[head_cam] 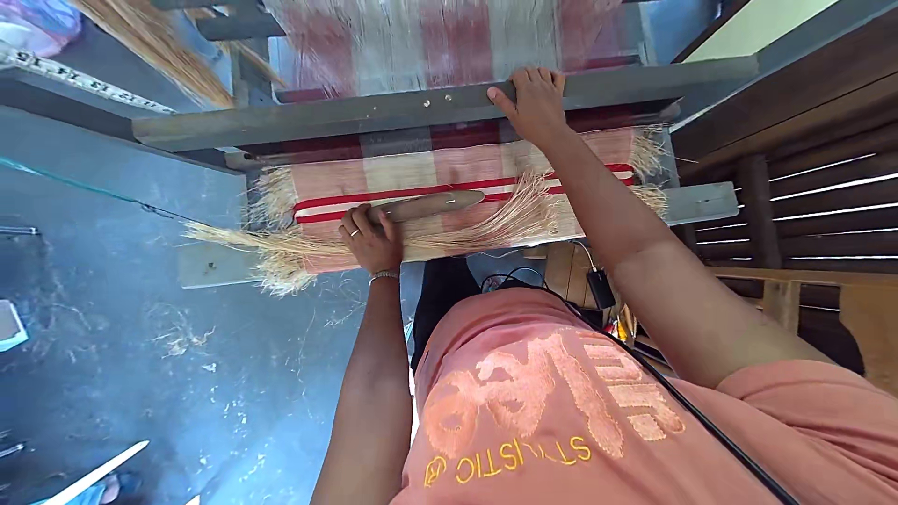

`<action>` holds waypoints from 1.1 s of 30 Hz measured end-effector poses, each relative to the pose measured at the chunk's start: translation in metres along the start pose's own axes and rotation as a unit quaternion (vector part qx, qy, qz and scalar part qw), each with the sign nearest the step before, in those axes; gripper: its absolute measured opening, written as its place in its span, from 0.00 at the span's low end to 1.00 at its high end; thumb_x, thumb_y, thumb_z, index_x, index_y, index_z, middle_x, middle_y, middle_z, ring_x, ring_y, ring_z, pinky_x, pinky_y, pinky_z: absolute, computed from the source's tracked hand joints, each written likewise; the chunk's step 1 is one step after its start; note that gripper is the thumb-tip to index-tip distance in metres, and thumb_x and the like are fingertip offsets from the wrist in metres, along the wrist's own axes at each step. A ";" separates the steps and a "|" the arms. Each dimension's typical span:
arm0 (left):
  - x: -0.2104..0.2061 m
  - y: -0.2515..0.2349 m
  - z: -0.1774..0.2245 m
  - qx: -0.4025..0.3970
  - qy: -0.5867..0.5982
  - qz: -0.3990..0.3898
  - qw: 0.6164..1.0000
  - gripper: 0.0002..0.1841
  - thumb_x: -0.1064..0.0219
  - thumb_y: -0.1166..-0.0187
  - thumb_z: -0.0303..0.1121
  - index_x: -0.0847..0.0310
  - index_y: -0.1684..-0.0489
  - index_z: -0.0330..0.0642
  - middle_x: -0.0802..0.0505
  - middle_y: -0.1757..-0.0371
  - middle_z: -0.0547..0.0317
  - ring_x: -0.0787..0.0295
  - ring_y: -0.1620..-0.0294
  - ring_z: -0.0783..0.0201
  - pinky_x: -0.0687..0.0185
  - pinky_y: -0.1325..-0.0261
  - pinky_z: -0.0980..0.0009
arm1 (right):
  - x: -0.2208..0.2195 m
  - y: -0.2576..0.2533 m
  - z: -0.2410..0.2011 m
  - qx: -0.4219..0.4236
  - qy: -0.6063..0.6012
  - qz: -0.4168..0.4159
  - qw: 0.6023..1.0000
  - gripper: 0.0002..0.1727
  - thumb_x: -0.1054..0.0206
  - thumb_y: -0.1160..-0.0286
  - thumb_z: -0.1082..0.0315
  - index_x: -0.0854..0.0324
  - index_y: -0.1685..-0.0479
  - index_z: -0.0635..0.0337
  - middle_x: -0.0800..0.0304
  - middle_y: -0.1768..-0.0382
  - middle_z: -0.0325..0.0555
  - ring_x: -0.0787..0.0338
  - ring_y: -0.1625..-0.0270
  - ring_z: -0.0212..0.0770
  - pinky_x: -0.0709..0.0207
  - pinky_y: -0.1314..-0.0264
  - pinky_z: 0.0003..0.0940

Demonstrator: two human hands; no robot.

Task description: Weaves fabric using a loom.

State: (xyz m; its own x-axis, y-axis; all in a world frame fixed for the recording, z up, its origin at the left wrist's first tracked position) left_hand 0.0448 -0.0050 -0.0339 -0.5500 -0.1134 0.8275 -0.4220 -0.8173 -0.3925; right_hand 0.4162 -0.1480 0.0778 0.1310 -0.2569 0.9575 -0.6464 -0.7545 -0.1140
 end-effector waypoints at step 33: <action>-0.005 0.007 0.000 -0.062 -0.013 -0.039 0.997 0.42 0.44 0.34 0.80 0.21 0.25 0.66 0.20 0.25 0.52 0.33 0.19 0.44 0.54 0.16 0.39 | -0.021 0.176 0.088 -0.150 -0.369 0.005 0.917 0.16 0.27 0.28 0.64 0.18 0.45 0.62 0.11 0.50 0.50 0.12 0.51 0.42 0.18 0.47 0.41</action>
State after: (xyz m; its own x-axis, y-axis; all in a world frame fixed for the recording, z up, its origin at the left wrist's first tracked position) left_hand 0.0442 -0.0101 -0.0413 -0.4935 -0.0684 0.8671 -0.5491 -0.7487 -0.3715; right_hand 0.3663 -0.3285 0.0145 0.5265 -0.6846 0.5041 -0.8128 -0.5791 0.0625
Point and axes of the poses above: each hand's wrist, its own y-axis away from the middle knuckle, its own x-axis out of the back of the hand, z = x × y, the point moved 8 cm from there along -y, towards the middle knuckle
